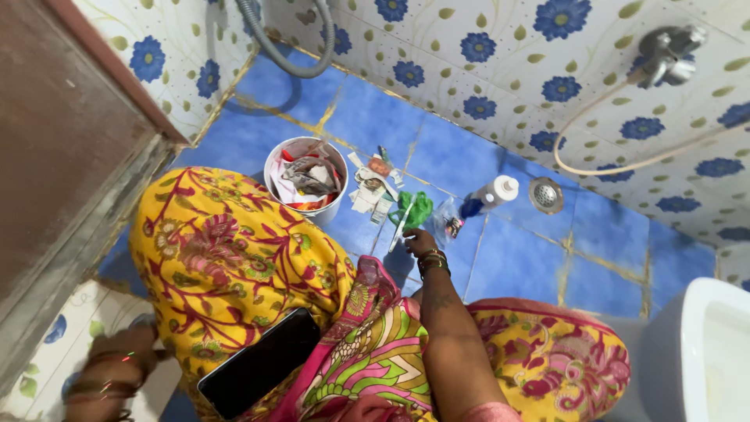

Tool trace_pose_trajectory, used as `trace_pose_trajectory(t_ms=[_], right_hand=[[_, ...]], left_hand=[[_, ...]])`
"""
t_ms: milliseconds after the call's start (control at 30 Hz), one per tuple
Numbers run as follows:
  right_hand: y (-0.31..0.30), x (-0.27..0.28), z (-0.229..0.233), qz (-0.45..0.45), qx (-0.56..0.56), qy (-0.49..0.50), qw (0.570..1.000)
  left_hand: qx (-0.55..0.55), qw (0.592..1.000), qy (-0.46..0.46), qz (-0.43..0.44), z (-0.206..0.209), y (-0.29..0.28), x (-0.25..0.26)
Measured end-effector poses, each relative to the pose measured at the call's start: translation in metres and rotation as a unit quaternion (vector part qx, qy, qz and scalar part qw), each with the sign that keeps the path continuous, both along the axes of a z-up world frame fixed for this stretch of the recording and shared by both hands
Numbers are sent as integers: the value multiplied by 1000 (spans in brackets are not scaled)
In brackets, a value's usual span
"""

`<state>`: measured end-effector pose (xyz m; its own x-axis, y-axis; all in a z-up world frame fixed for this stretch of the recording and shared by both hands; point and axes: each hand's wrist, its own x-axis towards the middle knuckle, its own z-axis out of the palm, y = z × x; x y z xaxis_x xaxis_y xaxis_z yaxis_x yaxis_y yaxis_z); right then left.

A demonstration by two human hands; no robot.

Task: The person removes paper wrappers, cardboard, and trash items from a small bin onto the floor by hand, unfolds and separates the packaging, and places the sorted items back into the bin.

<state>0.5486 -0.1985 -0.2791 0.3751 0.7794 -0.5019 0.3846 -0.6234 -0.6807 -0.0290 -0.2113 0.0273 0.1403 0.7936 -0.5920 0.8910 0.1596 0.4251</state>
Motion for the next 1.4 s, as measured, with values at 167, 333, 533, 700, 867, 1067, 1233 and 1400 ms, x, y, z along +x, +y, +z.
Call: trace_pose_trajectory(t_ms=[167,333,533,700,867,1067,1233,1400], right_hand=[[-5,5,1,-22,17,-12,1000],[-17,9,2,-20,-11,-61,998],[-32,18,3,1,6,-99,995],[-37,20,5,-2,-5,-119,993],[-37,19,10,6,-3,-131,991],[-25,13,19,74,110,-239,962],[-16,2,18,71,88,-223,968],[-5,-7,14,110,104,-238,959]], left_hand=[[146,984,-15,-100,-34,9,-42],[291,866,-303,-271,-95,11,-63],[185,873,-48,-450,-85,-56,43],[197,875,190,-399,-15,-83,86],[230,862,163,-421,7,-97,106],[230,859,169,-424,-7,-99,101],[214,849,122,-468,-50,-82,92],[258,860,15,-441,-99,-80,81]])
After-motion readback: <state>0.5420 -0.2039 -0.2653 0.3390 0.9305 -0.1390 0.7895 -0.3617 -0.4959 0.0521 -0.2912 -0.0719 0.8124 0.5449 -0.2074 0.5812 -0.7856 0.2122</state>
